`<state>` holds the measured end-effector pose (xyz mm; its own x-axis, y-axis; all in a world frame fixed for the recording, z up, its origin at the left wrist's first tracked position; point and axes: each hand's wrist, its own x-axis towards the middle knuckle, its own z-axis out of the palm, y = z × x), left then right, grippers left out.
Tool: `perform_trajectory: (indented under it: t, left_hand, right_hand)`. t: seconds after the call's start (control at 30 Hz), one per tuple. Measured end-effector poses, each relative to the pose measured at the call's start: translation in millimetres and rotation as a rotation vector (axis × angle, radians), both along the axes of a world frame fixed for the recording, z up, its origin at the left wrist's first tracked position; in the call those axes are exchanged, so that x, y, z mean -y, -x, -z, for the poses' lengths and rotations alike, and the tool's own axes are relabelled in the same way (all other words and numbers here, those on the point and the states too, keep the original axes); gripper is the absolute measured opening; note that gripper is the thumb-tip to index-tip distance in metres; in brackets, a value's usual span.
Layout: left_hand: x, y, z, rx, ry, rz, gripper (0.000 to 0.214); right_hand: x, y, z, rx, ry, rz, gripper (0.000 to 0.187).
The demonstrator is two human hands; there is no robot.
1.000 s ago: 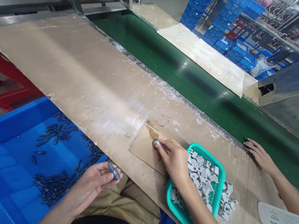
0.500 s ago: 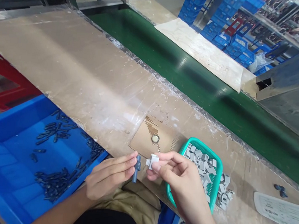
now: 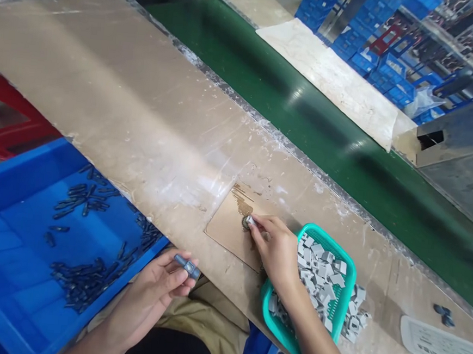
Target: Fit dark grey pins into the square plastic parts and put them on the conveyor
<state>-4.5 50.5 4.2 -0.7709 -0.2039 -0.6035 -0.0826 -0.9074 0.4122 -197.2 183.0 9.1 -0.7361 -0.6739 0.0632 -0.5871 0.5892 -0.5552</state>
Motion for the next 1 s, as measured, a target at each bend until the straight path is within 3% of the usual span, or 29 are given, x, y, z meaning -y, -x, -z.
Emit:
perform_trajectory:
  t: [0.17,0.33,0.5,0.63,0.8,0.9,1.0]
  left_hand:
    - [6.7,-2.5,7.7,-0.125,-0.151,-0.032,0.017]
    - [8.3,0.4,9.2,-0.103,0.005,0.044,0.006]
    - [8.0,1.8,4.8,-0.047,0.063,0.048,0.037]
    - [6.3,3.5,2.5,-0.046,0.005,0.096,0.036]
    - [-2.9,18.7,-2.3,-0.021,0.027,0.094,0.038]
    - [-10.7,31.7,-6.5,-0.035,0.149,0.068,0.040]
    - [-17.0,40.6,-11.3,-0.083,0.219,0.023,0.039]
  right_hand:
    - [0.3,0.2,-1.4,-0.013,-0.005,0.005,0.023]
    - [0.4,-0.5,-3.7,-0.033,0.008,0.035,0.022]
    - [1.6,-1.8,-3.9,0.011,-0.013,-0.010,0.025]
    - [1.9,-1.9,-7.7,0.030,0.035,0.052,0.024]
    - [-0.4,-11.7,-29.2,0.408,0.269,0.324,0.024]
    - [-3.9,-24.6,-44.0,0.685,0.383,0.341,0.019]
    - [-7.6,-37.4,-53.3,0.828,0.402,0.318,0.015]
